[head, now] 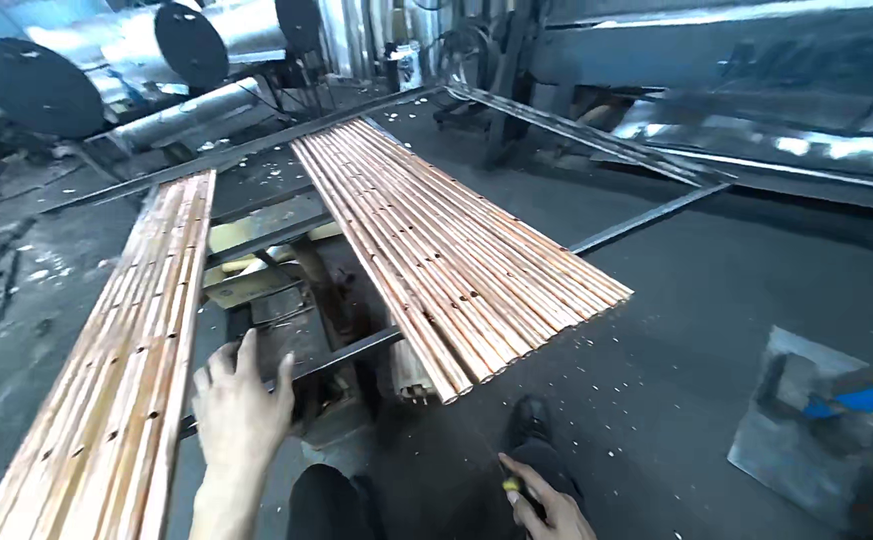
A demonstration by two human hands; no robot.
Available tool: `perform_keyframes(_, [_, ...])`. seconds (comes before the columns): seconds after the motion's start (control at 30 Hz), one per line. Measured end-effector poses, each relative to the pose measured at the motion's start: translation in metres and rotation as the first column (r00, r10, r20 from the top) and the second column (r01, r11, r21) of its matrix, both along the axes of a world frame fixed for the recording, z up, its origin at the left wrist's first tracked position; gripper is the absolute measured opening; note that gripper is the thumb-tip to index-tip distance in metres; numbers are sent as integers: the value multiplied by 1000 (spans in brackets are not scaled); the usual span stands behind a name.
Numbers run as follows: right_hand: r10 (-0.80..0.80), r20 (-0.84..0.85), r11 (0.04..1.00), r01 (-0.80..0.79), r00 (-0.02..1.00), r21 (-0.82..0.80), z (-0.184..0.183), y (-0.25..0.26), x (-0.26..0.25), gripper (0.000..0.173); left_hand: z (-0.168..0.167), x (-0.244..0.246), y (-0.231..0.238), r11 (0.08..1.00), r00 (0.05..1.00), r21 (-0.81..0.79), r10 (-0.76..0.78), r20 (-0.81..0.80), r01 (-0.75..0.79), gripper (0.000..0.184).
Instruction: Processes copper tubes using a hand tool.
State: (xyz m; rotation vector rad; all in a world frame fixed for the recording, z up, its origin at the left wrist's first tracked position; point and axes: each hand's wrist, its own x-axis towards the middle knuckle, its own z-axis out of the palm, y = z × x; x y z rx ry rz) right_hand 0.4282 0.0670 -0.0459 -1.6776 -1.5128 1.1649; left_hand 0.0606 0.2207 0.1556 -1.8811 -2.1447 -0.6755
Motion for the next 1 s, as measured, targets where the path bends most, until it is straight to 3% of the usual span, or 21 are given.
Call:
perform_keyframes(0.13, [14,75,1000,-13,997,-8,-1,0,-1,55,-1,-80,-26,920,932,-226,265,-247,-321,85])
perform_keyframes(0.2, [71,201,997,-72,977,-1,5,-1,-8,58,-6,-100,-36,850,907,-355,286,-310,-389,87])
perform_keyframes(0.27, [145,318,985,-168,937,45,21,0,-25,59,-9,-106,-40,838,902,-379,270,-338,-393,81])
perform_keyframes(0.33, [176,376,946,-262,910,191,47,1,-53,56,-9,-105,-42,852,893,-338,279,-353,-399,72])
perform_keyframes(0.43, [35,388,806,-255,921,534,85,18,-102,50,-10,-101,-45,885,905,-277,284,-316,-374,68])
perform_keyframes(0.5, [-91,380,698,-212,921,683,91,40,-128,49,-4,-95,-47,894,928,-288,276,-251,-343,68])
perform_keyframes(0.53, [-134,410,694,-210,902,688,88,51,-138,51,1,-89,-49,893,941,-314,270,-203,-324,67])
perform_keyframes(0.63, [-44,554,872,-239,831,427,91,66,-151,59,14,-67,-64,867,961,-417,267,-71,-272,66])
perform_keyframes(0.7, [-122,512,797,-223,850,560,89,64,-153,57,17,-49,-79,868,959,-456,268,95,-197,70])
perform_keyframes(0.77, [-187,480,702,-225,857,676,82,61,-156,53,7,-36,-95,883,896,-461,270,352,-85,77])
perform_keyframes(0.8, [-178,508,722,-239,843,649,80,60,-156,53,-2,-30,-102,899,835,-437,260,484,-26,79])
perform_keyframes(0.87, [-45,600,866,-268,799,423,88,61,-157,57,-19,-21,-112,921,685,-381,227,693,80,85])
perform_keyframes(0.93, [1,583,884,-273,813,379,97,59,-157,57,-23,-14,-119,922,592,-363,218,776,136,87])
perform_keyframes(1.0, [25,539,868,-286,842,406,110,45,-152,56,-27,-11,-123,920,582,-355,199,788,167,87])
